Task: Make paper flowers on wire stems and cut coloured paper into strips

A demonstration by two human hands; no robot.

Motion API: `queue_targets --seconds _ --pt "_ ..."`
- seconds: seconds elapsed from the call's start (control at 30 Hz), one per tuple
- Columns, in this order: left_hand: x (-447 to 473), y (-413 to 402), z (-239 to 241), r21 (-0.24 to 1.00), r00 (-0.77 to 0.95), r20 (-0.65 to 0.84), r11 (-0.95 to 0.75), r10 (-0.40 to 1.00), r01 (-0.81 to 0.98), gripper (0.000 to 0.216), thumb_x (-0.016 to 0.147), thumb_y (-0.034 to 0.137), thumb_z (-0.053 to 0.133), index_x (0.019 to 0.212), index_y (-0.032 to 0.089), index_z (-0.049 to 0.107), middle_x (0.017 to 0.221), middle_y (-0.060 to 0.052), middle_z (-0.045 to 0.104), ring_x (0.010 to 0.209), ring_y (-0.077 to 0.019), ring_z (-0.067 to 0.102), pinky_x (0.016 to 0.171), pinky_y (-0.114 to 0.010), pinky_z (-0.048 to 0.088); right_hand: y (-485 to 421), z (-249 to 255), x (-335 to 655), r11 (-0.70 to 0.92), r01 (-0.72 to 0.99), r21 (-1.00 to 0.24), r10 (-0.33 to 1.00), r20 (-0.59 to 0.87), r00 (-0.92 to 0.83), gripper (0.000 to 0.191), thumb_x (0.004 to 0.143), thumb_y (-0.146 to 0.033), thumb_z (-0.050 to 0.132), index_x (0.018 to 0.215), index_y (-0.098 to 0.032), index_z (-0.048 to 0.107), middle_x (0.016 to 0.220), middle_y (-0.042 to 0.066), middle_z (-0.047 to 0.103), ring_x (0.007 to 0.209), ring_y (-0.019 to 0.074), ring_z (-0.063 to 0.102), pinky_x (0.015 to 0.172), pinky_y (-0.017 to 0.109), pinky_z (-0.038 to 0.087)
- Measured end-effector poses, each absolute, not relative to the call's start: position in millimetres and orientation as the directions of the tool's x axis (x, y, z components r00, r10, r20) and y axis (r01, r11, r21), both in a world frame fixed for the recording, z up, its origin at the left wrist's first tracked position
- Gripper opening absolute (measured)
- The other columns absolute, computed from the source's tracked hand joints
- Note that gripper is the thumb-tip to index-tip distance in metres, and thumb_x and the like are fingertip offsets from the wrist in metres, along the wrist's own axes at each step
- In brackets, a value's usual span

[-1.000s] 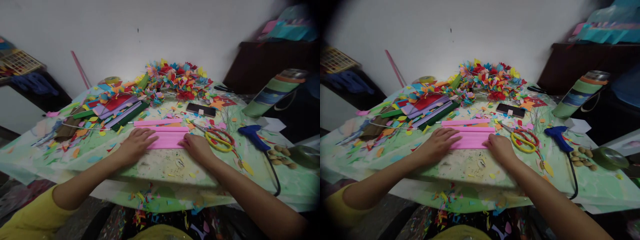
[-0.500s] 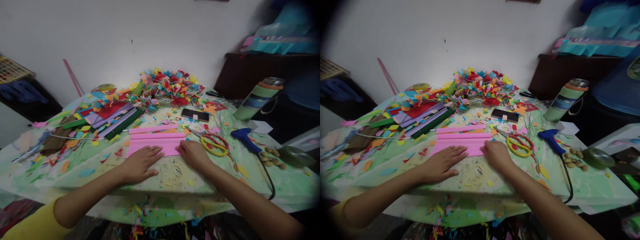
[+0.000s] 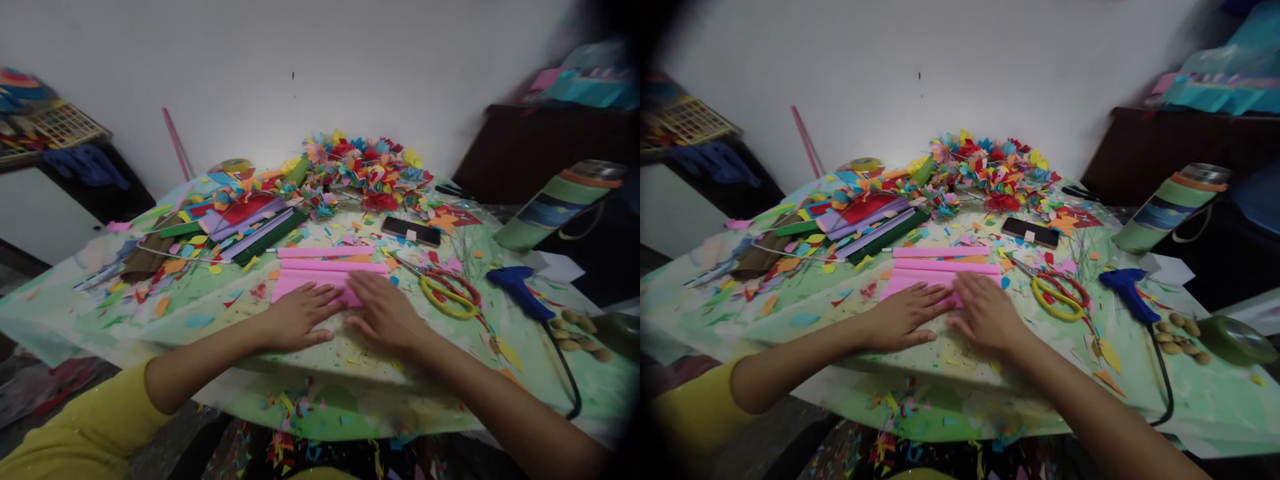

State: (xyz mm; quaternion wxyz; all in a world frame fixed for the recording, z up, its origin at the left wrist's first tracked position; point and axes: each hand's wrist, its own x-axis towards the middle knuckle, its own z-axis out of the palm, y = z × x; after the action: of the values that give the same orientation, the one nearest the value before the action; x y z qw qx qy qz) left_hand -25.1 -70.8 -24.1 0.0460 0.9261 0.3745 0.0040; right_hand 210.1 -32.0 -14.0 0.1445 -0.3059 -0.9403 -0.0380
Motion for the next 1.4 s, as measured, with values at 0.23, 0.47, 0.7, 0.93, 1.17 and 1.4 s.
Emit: queue_targets --seconds 0.23,0.47,0.7,0.93,1.17,1.4 --pt "-33.0 -71.6 -30.8 0.062 0.684 -0.015 -0.682 0.729 0.728 0.066 0.093 0.059 0.027 0.147 0.022 0.028 0.154 -0.007 0.027 0.143 -0.0217 0.022 0.117 -0.039 0.010 -53.4 -30.1 196.7 0.808 0.572 -0.140 0.585 0.080 -0.807 0.086 0.090 -0.065 0.029 0.147 -0.002 0.023 0.153 0.021 0.021 0.142 0.0278 0.020 0.115 0.042 0.021" --pt "-73.0 -92.6 -28.7 0.044 0.540 -0.035 -0.539 0.841 0.841 0.073 0.091 0.060 0.031 0.150 0.021 0.014 0.155 -0.008 0.019 0.143 -0.0235 0.022 0.116 -0.039 0.016 -60.3 -38.3 247.3 0.711 0.701 -0.049 0.699 0.147 -0.699 0.079 0.090 -0.062 0.032 0.147 -0.007 0.026 0.151 0.019 0.027 0.140 0.0291 0.026 0.114 0.044 0.025" --pt "-58.3 -91.8 4.1 -0.041 0.473 -0.057 -0.476 0.879 0.879 0.072 0.086 0.065 0.036 0.136 0.013 0.047 0.141 -0.018 0.047 0.128 -0.0325 0.045 0.105 -0.045 0.036 -64.0 -41.3 258.8 0.684 0.728 -0.051 0.724 0.166 -0.669 0.081 0.089 -0.065 0.031 0.146 -0.007 0.029 0.151 0.018 0.028 0.140 0.0284 0.027 0.114 0.042 0.024" --pt "51.5 -38.8 27.4 -0.085 0.485 -0.040 -0.486 0.874 0.870 0.048 0.094 0.044 0.031 0.087 0.011 0.066 0.085 -0.017 0.066 0.080 -0.0284 0.064 0.069 -0.039 0.048 -65.8 -35.8 255.2 0.662 0.744 -0.095 0.748 0.155 -0.645 0.082 0.090 -0.065 0.030 0.144 -0.004 0.033 0.150 0.020 0.029 0.139 0.0295 0.028 0.114 0.043 0.024" --pt "66.8 -30.8 -20.1 -0.037 0.566 0.119 -0.566 0.816 0.824 0.026 0.095 0.026 0.030 0.095 0.016 0.055 0.092 -0.010 0.059 0.090 -0.0228 0.057 0.077 -0.035 0.047 -69.4 -32.8 255.7 0.654 0.735 -0.179 0.757 0.154 -0.635 0.078 0.089 -0.060 0.038 0.144 -0.005 0.035 0.150 0.018 0.031 0.139 0.0276 0.029 0.114 0.042 0.026" --pt "67.7 -29.3 -13.8 -0.002 0.596 0.075 -0.598 0.799 0.802 0.029 0.095 0.031 0.028 0.093 0.017 0.054 0.094 -0.010 0.059 0.089 -0.0232 0.057 0.076 -0.037 0.047 -21.8 -10.8 300.9 0.378 0.923 -0.073 0.892 0.296 -0.342 0.040 0.086 -0.022 0.046 0.122 -0.009 0.057 0.125 0.019 0.057 0.120 0.0307 0.047 0.100 0.045 0.036"
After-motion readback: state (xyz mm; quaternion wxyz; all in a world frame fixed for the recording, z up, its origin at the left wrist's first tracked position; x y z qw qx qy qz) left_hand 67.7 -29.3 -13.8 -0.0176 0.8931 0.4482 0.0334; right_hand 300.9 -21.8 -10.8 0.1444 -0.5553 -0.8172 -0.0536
